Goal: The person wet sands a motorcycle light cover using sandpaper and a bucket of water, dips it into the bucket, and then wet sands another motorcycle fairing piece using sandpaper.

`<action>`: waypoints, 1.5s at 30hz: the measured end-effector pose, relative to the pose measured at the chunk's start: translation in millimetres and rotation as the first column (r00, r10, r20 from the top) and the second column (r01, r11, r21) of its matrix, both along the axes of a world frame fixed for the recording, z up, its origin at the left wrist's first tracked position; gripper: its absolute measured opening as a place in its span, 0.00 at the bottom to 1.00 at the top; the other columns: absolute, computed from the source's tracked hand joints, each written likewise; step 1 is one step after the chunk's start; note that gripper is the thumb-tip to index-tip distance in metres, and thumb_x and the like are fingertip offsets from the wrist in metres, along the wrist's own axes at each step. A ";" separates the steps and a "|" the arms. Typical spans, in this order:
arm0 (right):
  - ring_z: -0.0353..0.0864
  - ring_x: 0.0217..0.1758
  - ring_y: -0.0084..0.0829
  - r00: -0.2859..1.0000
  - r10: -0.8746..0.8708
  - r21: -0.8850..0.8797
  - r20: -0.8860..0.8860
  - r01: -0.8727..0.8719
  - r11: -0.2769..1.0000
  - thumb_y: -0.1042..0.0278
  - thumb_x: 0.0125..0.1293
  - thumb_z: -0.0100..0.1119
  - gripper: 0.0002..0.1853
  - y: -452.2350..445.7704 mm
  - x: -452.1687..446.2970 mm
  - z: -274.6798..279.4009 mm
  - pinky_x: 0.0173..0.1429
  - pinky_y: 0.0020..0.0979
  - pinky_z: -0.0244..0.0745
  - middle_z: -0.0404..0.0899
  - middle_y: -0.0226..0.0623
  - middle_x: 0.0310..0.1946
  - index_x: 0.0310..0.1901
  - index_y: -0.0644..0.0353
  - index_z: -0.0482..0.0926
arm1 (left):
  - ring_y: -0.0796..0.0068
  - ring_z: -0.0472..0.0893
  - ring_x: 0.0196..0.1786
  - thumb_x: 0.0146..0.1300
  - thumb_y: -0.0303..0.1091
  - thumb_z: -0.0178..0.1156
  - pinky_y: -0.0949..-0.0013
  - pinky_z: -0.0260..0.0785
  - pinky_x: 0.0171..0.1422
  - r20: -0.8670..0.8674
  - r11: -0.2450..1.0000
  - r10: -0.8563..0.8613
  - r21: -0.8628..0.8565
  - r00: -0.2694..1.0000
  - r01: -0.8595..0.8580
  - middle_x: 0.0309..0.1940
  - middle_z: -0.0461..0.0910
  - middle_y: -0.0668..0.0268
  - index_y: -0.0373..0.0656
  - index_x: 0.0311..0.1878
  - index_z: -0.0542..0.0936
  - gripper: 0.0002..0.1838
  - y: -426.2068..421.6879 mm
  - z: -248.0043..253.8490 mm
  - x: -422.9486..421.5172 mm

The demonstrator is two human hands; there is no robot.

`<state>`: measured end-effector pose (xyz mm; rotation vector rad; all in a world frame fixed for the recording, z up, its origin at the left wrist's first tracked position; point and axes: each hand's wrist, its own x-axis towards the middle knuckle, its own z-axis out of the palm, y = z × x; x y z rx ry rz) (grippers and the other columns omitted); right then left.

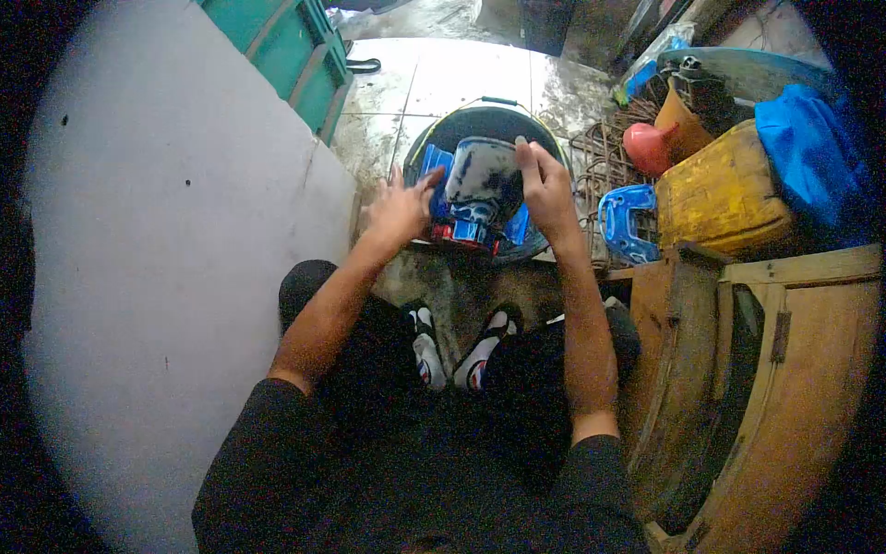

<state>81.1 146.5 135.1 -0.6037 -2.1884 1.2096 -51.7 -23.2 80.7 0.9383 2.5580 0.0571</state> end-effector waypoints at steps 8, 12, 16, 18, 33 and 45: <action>0.65 0.33 0.20 0.997 -0.065 -0.026 -0.052 0.064 0.998 0.49 0.75 0.47 0.24 -9.8 1.1 5.8 0.40 0.26 0.65 0.68 0.31 0.25 0.35 0.67 0.74 | 0.37 0.73 0.58 0.70 0.50 0.47 0.43 0.75 0.51 -0.222 0.998 -0.066 0.003 0.973 0.069 0.66 0.63 0.48 0.73 0.70 0.62 0.25 6.9 -30.2 10.1; 0.65 0.32 0.20 0.999 -0.028 -0.042 0.016 0.029 0.999 0.49 0.75 0.47 0.24 0.6 0.1 -4.4 0.38 0.27 0.65 0.68 0.30 0.23 0.34 0.67 0.74 | 0.35 0.69 0.62 0.71 0.49 0.46 0.44 0.73 0.55 -0.160 0.983 -0.015 0.178 0.987 0.044 0.69 0.58 0.44 0.72 0.69 0.64 0.23 -11.1 -8.8 5.5; 0.61 0.30 0.20 0.999 0.024 -0.107 -0.030 -0.028 0.994 0.51 0.75 0.46 0.24 0.6 0.0 -1.4 0.35 0.27 0.62 0.63 0.29 0.21 0.33 0.67 0.73 | 0.35 0.65 0.65 0.72 0.50 0.45 0.44 0.73 0.54 -0.194 0.957 0.083 0.290 0.977 -0.023 0.71 0.55 0.44 0.72 0.69 0.64 0.23 23.1 -38.0 -4.4; 0.61 0.29 0.20 0.999 0.010 -0.092 -0.032 -0.013 0.996 0.51 0.75 0.46 0.24 2.0 -0.5 -8.0 0.35 0.27 0.61 0.63 0.29 0.22 0.32 0.67 0.73 | 0.32 0.64 0.66 0.71 0.50 0.45 0.41 0.69 0.59 -0.211 0.996 -0.022 0.084 0.977 0.040 0.72 0.53 0.44 0.71 0.69 0.64 0.23 25.0 -32.5 -2.6; 0.65 0.33 0.22 0.997 -0.072 0.015 -0.031 0.073 0.997 0.50 0.76 0.44 0.24 -1.7 -0.5 -7.9 0.40 0.27 0.65 0.71 0.31 0.25 0.36 0.67 0.76 | 0.35 0.45 0.75 0.72 0.54 0.42 0.18 0.48 0.63 0.236 0.997 -0.059 0.057 0.970 0.047 0.77 0.40 0.51 0.76 0.73 0.56 0.26 12.2 -22.7 -31.0; 0.63 0.29 0.19 0.993 -0.115 -0.007 -0.039 0.115 0.993 0.50 0.75 0.46 0.24 -3.5 -2.9 -7.0 0.35 0.26 0.63 0.69 0.26 0.23 0.33 0.67 0.76 | 0.42 0.42 0.78 0.71 0.54 0.40 0.23 0.39 0.69 0.110 0.999 -0.036 -0.004 0.993 0.037 0.77 0.41 0.51 0.66 0.71 0.64 0.26 7.6 2.7 -23.4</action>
